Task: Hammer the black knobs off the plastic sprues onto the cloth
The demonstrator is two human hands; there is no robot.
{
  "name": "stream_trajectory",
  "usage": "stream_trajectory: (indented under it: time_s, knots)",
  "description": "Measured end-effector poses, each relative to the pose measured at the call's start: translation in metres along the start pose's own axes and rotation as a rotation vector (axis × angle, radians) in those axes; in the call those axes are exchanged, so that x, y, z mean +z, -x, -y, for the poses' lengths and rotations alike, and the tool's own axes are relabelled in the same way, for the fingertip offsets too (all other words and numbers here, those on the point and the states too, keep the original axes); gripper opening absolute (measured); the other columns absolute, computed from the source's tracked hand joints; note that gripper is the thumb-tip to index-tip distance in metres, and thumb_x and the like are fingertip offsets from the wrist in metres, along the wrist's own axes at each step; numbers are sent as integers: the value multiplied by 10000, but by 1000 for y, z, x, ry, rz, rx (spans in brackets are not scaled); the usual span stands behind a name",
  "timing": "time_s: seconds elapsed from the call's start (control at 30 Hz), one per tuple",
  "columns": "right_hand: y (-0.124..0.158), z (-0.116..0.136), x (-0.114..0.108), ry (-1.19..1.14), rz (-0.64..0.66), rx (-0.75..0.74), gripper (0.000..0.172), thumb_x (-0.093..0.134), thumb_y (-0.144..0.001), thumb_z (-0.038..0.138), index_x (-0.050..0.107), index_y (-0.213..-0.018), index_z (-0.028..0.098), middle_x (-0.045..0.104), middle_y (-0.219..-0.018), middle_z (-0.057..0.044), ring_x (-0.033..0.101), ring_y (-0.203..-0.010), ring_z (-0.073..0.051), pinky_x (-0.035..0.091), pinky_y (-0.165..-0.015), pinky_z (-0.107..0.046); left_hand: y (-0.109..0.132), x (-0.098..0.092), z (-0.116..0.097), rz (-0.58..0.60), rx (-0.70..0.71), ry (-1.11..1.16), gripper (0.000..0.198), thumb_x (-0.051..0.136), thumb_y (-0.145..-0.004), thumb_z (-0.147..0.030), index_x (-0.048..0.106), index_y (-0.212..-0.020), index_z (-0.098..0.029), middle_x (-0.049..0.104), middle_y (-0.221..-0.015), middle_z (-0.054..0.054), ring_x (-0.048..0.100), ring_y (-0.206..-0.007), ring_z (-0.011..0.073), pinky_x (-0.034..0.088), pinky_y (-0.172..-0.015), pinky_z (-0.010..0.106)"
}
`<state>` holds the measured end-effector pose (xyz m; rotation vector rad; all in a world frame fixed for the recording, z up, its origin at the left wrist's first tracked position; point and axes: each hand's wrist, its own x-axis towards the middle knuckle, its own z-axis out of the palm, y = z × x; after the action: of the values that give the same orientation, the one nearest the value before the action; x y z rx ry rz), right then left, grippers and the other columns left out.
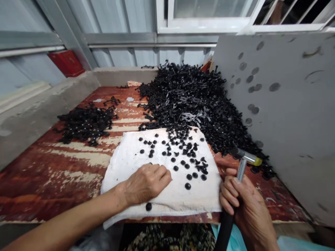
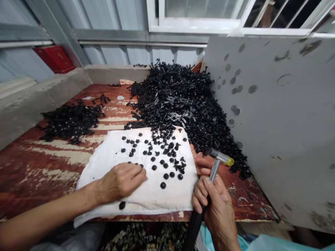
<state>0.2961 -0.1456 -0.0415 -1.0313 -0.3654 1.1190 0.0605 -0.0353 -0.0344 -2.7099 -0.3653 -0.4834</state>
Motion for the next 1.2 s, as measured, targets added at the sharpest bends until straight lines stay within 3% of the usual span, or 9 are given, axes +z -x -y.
stream_trajectory:
  time_s: [0.13,0.3,0.4,0.5,0.7,0.83,0.93,1.07,1.2]
  knots:
    - [3,2,0,13,-8,21,254,819,-666,263,633,-834,224,347,-547,97,254,-394,-43,326,-301,-118,15,-13,7,22,-128,-23,144,450,-933,-179,574,-863,-195,594,-702,0,552,-612,142,378,-525,282]
    - [2,3,1,16,-37,51,231,804,-669,234,643,-835,223,322,-543,95,194,-405,-57,310,-291,-133,45,-45,-7,-42,-473,71,123,475,-914,-177,560,-1002,-189,637,-923,69,586,-810,176,461,-709,306]
    - [1,3,1,23,-49,53,221,794,-668,221,643,-829,224,319,-552,93,181,-409,-60,308,-286,-135,58,-52,-34,-65,-432,165,105,550,-873,-175,558,-977,-176,629,-827,47,562,-761,178,450,-702,321]
    - [1,2,-1,31,-48,29,219,789,-663,222,641,-825,218,318,-551,94,196,-399,-56,312,-280,-135,63,-45,-57,-61,-365,142,66,575,-858,-174,581,-922,-159,649,-797,52,558,-751,200,418,-700,353]
    - [1,1,-1,5,-55,33,273,828,-624,251,632,-809,204,346,-545,95,248,-381,-45,328,-273,-124,58,-34,-68,-84,-380,169,187,451,-841,-6,571,-851,-149,612,-705,50,490,-672,190,392,-678,351]
    - [1,0,-2,24,-44,30,272,826,-643,285,642,-829,211,343,-542,96,254,-374,-43,325,-273,-120,58,-42,-55,-150,-451,264,177,500,-827,12,556,-839,-155,601,-708,48,477,-680,183,396,-676,334]
    - [1,0,-3,36,-44,32,293,840,-630,296,645,-831,209,346,-526,97,255,-371,-44,329,-266,-122,58,-40,-25,-170,-523,214,139,532,-855,-27,559,-838,-162,610,-733,38,500,-709,177,405,-680,318]
    - [2,-1,-2,23,-68,20,328,858,-605,299,648,-835,195,358,-515,97,259,-372,-42,342,-254,-123,54,-28,14,-81,-603,229,125,494,-920,-127,585,-845,-169,600,-761,35,515,-743,175,425,-689,310]
    - [2,-1,1,19,-91,22,333,862,-596,282,635,-824,193,371,-530,94,275,-379,-39,362,-258,-123,49,-27,15,-66,-608,380,154,500,-911,-134,610,-1007,-185,606,-929,53,518,-877,183,430,-773,328]
